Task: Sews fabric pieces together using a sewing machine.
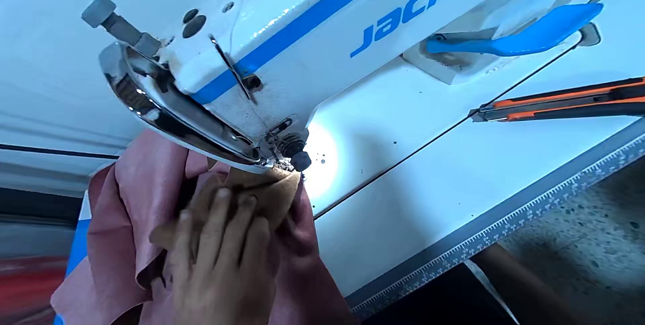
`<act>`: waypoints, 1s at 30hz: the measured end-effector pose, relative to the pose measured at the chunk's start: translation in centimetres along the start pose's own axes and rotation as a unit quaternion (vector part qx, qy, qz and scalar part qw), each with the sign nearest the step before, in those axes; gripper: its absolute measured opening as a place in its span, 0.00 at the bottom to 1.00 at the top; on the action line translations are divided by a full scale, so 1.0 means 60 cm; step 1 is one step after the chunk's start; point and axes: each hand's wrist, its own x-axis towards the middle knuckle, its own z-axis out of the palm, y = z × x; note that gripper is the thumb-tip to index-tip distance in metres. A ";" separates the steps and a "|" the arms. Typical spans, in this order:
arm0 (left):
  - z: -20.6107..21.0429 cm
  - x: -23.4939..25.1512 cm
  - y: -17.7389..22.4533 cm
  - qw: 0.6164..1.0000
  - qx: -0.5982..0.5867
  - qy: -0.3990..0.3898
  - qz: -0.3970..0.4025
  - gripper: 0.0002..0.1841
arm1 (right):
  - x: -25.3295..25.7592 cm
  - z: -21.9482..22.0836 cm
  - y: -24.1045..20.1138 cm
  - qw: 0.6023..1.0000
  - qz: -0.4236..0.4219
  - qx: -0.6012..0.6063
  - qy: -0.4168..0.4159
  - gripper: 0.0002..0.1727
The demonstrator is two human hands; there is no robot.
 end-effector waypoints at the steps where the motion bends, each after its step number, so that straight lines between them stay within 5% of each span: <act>1: 0.007 -0.006 -0.003 0.999 -0.028 -0.031 0.028 0.05 | -0.051 -0.003 -0.015 0.996 -0.043 -0.070 -0.035 0.18; 4: 0.024 -0.022 0.017 0.987 -0.045 -0.113 0.101 0.09 | -0.199 0.010 -0.056 0.970 -0.141 -0.185 -0.074 0.18; 7: 0.029 -0.024 0.046 0.989 -0.021 -0.106 0.098 0.10 | -0.238 -0.013 -0.166 0.940 -0.309 -0.088 -0.117 0.17; 9: 0.014 -0.024 0.058 0.987 -0.058 -0.122 0.088 0.11 | -0.208 -0.007 -0.240 0.919 -0.391 -0.036 -0.001 0.13; 10: -0.002 -0.023 0.059 0.982 -0.104 -0.136 0.081 0.12 | -0.174 0.001 -0.273 0.913 -0.400 -0.044 0.071 0.11; 13: -0.053 -0.009 0.026 0.933 -0.275 -0.229 0.019 0.15 | -0.058 0.033 -0.324 0.908 -0.377 -0.089 0.160 0.29; 16: -0.051 -0.006 -0.049 0.915 -0.339 -0.166 -0.144 0.20 | -0.001 0.068 -0.328 0.884 -0.390 -0.100 0.235 0.11; 19: 0.004 0.025 -0.074 0.852 -0.383 -0.204 -0.291 0.31 | -0.001 0.087 -0.323 0.883 -0.383 -0.123 0.243 0.13; 22: 0.040 0.050 -0.064 0.780 -0.459 -0.220 -0.364 0.15 | -0.005 0.086 -0.318 0.881 -0.378 -0.160 0.237 0.15; 26: 0.063 0.033 -0.106 0.712 -0.509 -0.214 -0.433 0.11 | -0.011 0.084 -0.315 0.872 -0.395 -0.175 0.228 0.15; 30: 0.065 0.038 -0.115 0.720 -0.502 -0.205 -0.434 0.11 | -0.013 0.081 -0.317 0.862 -0.429 -0.153 0.223 0.15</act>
